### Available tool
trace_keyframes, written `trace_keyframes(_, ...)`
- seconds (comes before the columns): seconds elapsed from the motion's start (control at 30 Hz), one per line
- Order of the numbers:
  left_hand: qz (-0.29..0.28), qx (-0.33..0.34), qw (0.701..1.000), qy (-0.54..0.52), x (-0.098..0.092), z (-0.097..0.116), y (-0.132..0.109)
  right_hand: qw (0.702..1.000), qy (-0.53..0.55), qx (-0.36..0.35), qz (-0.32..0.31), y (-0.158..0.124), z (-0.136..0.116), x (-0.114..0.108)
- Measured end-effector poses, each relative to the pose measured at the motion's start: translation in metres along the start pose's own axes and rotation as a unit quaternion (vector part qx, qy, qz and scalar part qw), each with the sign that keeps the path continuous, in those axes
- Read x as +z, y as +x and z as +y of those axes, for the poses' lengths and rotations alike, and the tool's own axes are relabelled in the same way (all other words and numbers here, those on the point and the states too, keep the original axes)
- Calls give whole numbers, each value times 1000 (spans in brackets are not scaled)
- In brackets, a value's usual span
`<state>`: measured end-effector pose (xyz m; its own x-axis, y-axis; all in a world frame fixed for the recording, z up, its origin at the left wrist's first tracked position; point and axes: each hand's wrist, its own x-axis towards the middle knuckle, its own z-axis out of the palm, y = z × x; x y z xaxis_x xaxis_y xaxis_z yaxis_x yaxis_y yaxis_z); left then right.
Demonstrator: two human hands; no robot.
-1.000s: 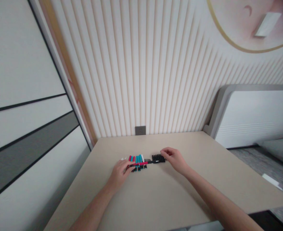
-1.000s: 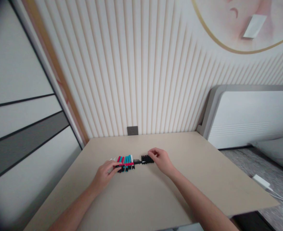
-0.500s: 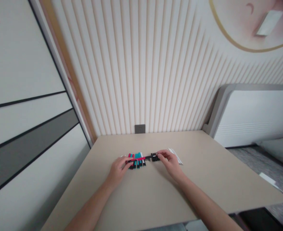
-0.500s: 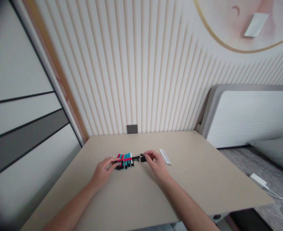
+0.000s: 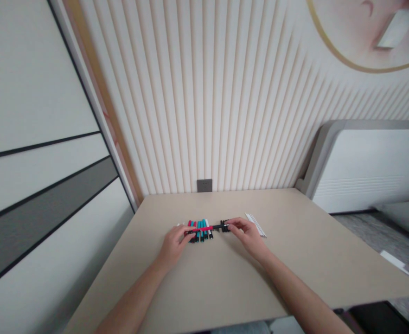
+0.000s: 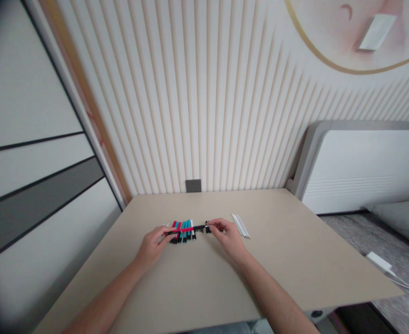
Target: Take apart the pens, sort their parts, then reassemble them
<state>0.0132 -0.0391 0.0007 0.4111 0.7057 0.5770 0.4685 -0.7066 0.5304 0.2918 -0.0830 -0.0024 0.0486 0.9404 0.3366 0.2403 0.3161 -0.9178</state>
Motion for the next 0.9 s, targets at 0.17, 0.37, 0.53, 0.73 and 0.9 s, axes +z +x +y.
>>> trace_keyframes(0.17,-13,0,1000,2,1,0,0,1000,-8,5,-14,1,-2,2)
trace_keyframes(0.37,-22,-4,1000,1,2,0,0,1000,2,4,-23,0,-3,1)
trace_keyframes(0.53,-21,-12,1000,-5,1,2,0,1000,0,6,-25,-1,0,1)
trace_keyframes(0.73,-20,-16,999,-19,1,3,0,999,-39,7,-23,-2,1,5)
trace_keyframes(0.9,-20,0,1000,-17,1,1,0,998,-58,11,-27,-2,-1,7)
